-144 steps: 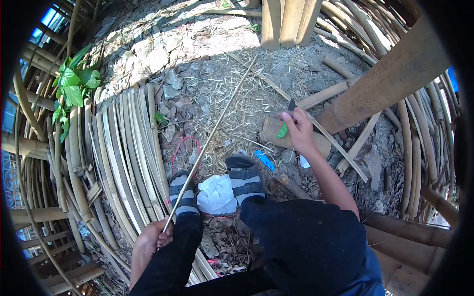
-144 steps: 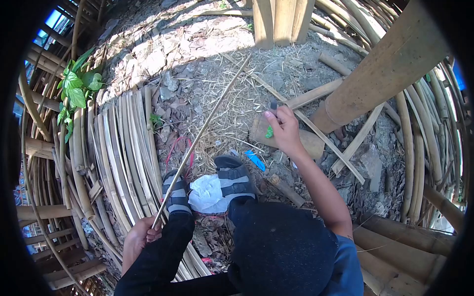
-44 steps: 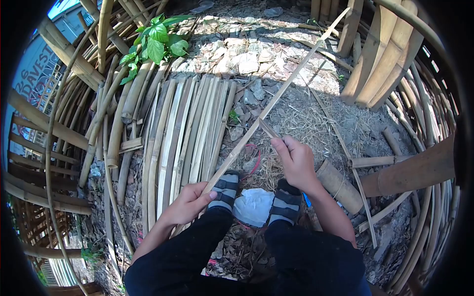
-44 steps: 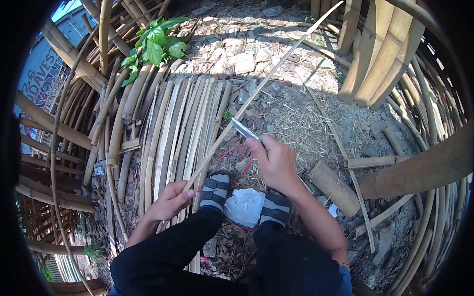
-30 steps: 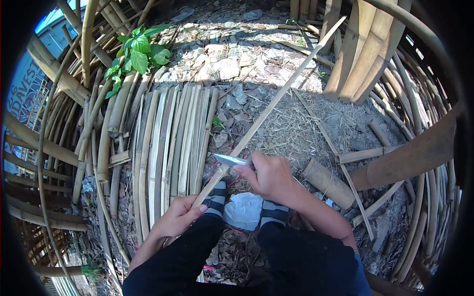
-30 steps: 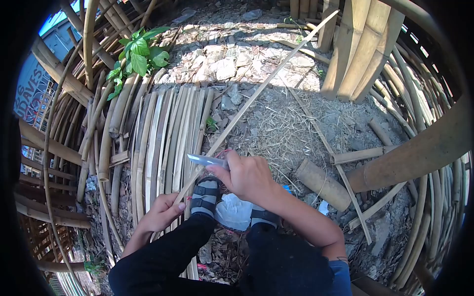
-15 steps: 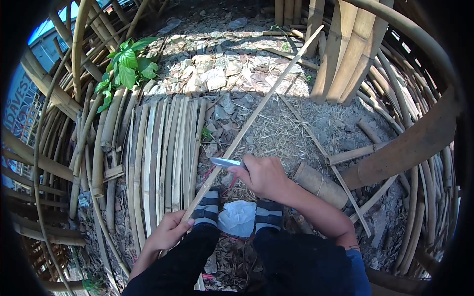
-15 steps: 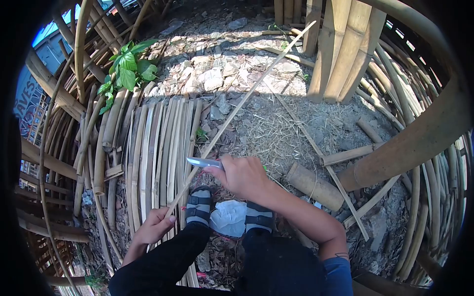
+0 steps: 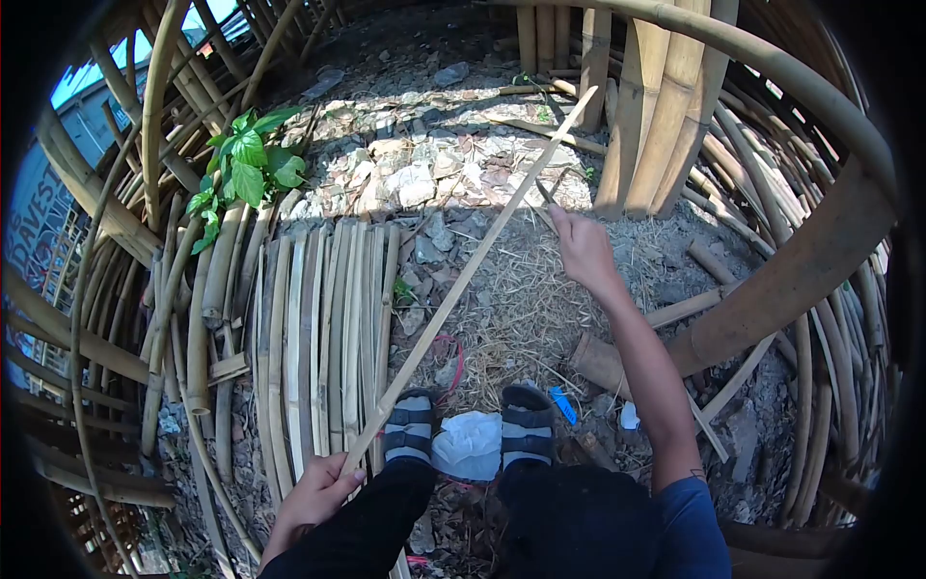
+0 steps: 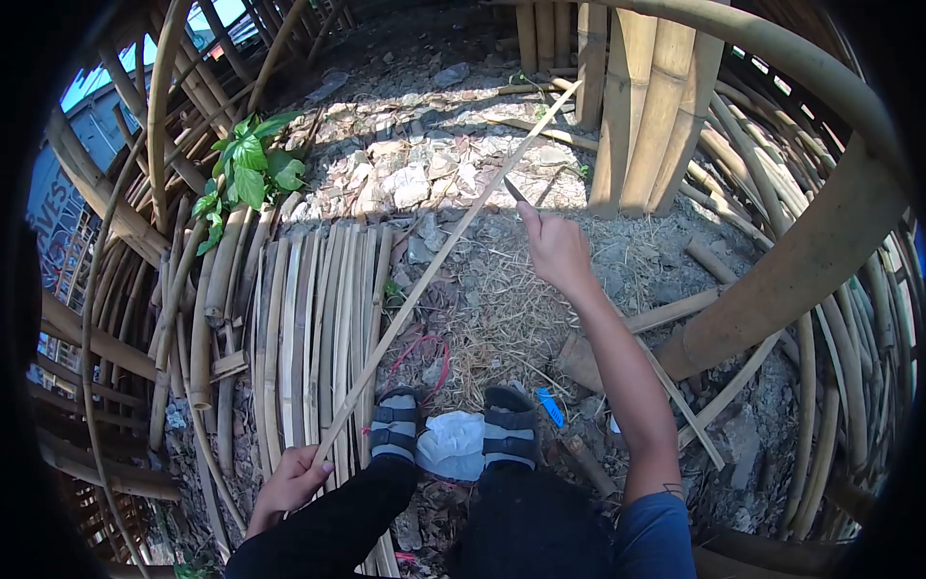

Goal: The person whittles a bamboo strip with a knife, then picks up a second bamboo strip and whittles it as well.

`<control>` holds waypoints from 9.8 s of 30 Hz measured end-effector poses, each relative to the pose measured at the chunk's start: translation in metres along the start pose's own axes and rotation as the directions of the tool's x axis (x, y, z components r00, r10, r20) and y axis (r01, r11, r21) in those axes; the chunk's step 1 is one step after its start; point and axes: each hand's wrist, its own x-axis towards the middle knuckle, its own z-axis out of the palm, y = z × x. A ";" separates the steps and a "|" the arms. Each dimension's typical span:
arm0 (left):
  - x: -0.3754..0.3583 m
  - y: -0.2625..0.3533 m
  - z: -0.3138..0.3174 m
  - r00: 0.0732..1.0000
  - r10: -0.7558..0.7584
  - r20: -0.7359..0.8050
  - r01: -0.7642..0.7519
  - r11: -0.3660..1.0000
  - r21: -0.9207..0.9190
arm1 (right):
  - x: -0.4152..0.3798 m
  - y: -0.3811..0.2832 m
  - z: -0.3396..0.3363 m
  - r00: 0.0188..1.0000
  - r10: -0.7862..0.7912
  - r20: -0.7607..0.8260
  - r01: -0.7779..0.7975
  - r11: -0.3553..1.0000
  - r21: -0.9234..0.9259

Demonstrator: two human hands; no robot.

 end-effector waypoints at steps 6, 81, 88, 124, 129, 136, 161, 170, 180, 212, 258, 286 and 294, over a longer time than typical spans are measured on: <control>-0.019 -0.036 -0.026 0.995 -0.037 -0.092 0.024 0.989 -0.148 | -0.042 0.015 -0.022 0.993 0.086 0.084 -0.090 0.995 0.044; 0.172 0.150 -0.018 0.970 -0.004 -0.242 -0.149 0.778 -0.610 | -0.212 0.077 -0.116 0.995 -0.062 -0.072 0.014 0.847 -0.532; 0.171 0.152 -0.027 0.971 0.013 -0.238 -0.164 0.761 -0.628 | -0.206 0.066 -0.114 0.992 -0.040 -0.116 0.001 0.946 -0.324; 0.187 0.120 0.075 0.948 0.136 -0.286 -0.292 0.728 -0.620 | -0.183 0.004 -0.073 0.922 0.264 0.284 -0.388 0.628 0.674; 0.211 0.137 0.110 0.936 0.139 -0.324 -0.322 0.712 -0.624 | -0.092 -0.006 -0.029 0.796 -0.059 0.603 -0.539 0.384 0.750; 0.247 0.131 0.149 0.922 0.153 -0.356 -0.368 0.637 -0.678 | -0.040 -0.017 0.046 0.788 -0.184 0.587 -0.481 0.412 0.774; 0.278 0.103 0.172 0.948 0.110 -0.299 -0.284 0.714 -0.639 | -0.028 0.010 0.108 0.876 -0.011 0.482 -0.350 0.673 0.652; 0.296 0.094 0.187 0.904 0.214 -0.371 -0.401 0.725 -0.559 | -0.036 0.017 0.106 0.909 0.024 0.415 -0.304 0.720 0.624; 0.271 0.116 0.187 0.945 0.265 -0.190 -0.326 0.768 -0.552 | -0.059 0.032 0.094 0.879 0.250 0.407 -0.477 0.477 0.738; 0.174 0.178 0.145 0.706 0.642 0.297 -0.695 0.549 0.465 | -0.271 0.199 -0.148 0.920 0.353 0.171 -0.279 0.896 -0.345; -0.066 0.227 0.046 0.329 0.922 0.202 -0.940 0.302 0.157 | -0.245 0.184 -0.140 0.964 0.210 -0.161 -0.262 0.670 -0.694; 0.118 -0.183 0.000 0.887 0.071 -0.456 0.359 0.517 0.777 | -0.265 0.161 -0.152 0.966 0.253 -0.062 -0.202 0.578 -0.791; 0.126 -0.188 0.010 0.849 -0.071 -0.524 0.467 0.566 0.679 | -0.248 0.100 -0.103 0.979 0.201 -0.024 -0.163 0.713 -0.682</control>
